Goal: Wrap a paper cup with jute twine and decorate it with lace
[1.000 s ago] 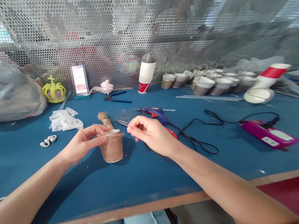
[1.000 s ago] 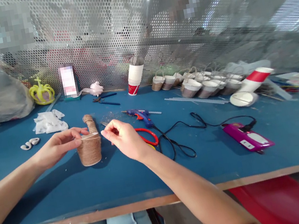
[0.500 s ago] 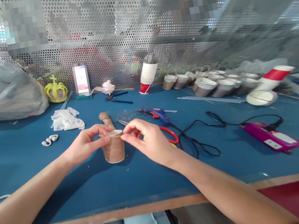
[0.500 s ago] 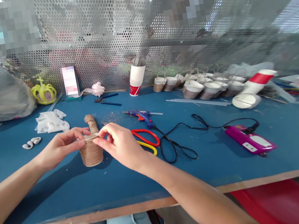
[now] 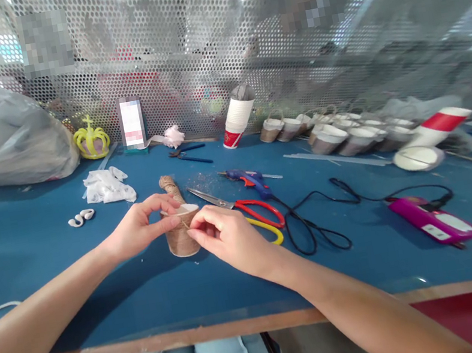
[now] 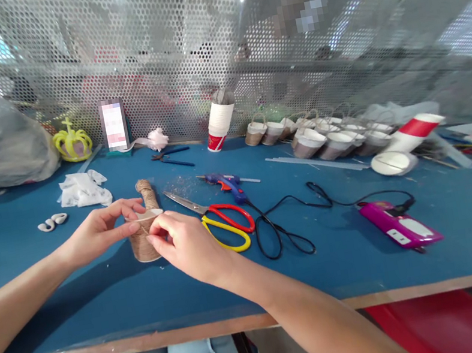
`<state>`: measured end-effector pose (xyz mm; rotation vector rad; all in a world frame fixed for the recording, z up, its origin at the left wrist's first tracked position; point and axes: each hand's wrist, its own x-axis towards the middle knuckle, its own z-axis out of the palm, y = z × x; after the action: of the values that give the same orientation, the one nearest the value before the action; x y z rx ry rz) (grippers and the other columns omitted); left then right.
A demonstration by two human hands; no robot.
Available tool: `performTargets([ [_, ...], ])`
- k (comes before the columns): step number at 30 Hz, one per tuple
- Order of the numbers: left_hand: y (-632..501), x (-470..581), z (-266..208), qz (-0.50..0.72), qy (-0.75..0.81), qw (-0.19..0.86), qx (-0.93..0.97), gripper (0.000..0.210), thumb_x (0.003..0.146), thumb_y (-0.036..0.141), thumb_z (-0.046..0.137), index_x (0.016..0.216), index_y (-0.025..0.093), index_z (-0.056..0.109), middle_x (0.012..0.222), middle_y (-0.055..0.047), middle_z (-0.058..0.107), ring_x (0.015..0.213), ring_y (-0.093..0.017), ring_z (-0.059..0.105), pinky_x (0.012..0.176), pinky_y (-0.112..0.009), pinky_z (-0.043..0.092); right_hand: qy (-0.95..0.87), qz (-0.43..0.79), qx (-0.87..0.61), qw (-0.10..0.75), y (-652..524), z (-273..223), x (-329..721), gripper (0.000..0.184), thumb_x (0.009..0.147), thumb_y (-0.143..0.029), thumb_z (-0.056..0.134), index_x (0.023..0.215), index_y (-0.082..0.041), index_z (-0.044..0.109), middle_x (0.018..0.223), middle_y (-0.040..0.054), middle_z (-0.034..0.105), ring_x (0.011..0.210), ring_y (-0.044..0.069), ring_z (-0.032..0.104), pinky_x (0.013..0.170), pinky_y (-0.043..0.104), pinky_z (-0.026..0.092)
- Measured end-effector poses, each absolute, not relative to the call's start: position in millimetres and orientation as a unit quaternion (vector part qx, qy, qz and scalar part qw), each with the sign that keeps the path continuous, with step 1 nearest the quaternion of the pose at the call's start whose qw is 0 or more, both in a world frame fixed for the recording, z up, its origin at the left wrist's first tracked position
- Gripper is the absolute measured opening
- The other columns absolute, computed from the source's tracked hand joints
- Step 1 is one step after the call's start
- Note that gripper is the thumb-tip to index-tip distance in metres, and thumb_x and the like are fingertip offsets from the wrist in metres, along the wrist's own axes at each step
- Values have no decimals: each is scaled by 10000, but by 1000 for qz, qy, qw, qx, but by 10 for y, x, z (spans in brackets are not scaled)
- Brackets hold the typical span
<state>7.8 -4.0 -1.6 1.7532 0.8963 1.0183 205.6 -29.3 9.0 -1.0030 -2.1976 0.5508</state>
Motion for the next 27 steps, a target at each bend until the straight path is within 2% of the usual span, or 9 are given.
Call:
performTargets([
  [9,-40,20,66,350,332,455,749,172,740,338,660,744,175,605,957,-68,645,1143,-252,504,995,-406,354,-810,276,-410,315,-278,125,2057,132,800,-192,573,679,-191,519,617,-21,524,535,102,464,504,229,397],
  [15,-44,31,51,353,335,454,747,199,722,357,675,690,182,585,955,-65,644,1184,-261,481,1025,-417,323,-813,291,-417,284,-266,154,2096,147,791,-248,604,673,-181,548,640,-5,563,575,113,518,521,228,421],
  [20,-39,36,27,363,342,442,746,225,713,362,681,657,181,559,964,-74,651,1150,-265,498,1011,-433,330,-763,380,-467,236,-73,295,2295,340,906,-395,415,804,-142,617,626,16,598,425,88,532,452,220,433],
  [21,-39,37,25,364,340,438,748,224,714,357,680,656,180,555,949,-74,652,1140,-263,502,1005,-428,335,-746,358,-507,240,15,327,2365,356,914,-395,399,841,-132,627,617,23,610,429,97,548,464,224,445],
  [23,-42,43,20,366,336,427,755,220,715,343,681,653,179,547,930,-76,644,1127,-260,505,987,-417,351,-704,214,-640,221,233,374,2531,366,921,-383,385,833,-141,645,652,49,653,508,120,602,537,229,473],
  [25,-48,52,13,375,332,411,762,215,716,333,680,654,177,545,934,-81,628,1115,-257,507,967,-408,368,-669,142,-699,208,474,382,2711,244,872,-289,485,793,-126,648,775,120,685,709,190,655,638,262,472],
  [27,-55,61,4,390,328,392,766,207,719,330,677,663,175,551,945,-81,611,1099,-251,512,957,-403,380,-643,118,-736,175,687,343,2868,128,759,-176,602,650,-116,631,781,177,685,838,274,649,662,295,452],
])
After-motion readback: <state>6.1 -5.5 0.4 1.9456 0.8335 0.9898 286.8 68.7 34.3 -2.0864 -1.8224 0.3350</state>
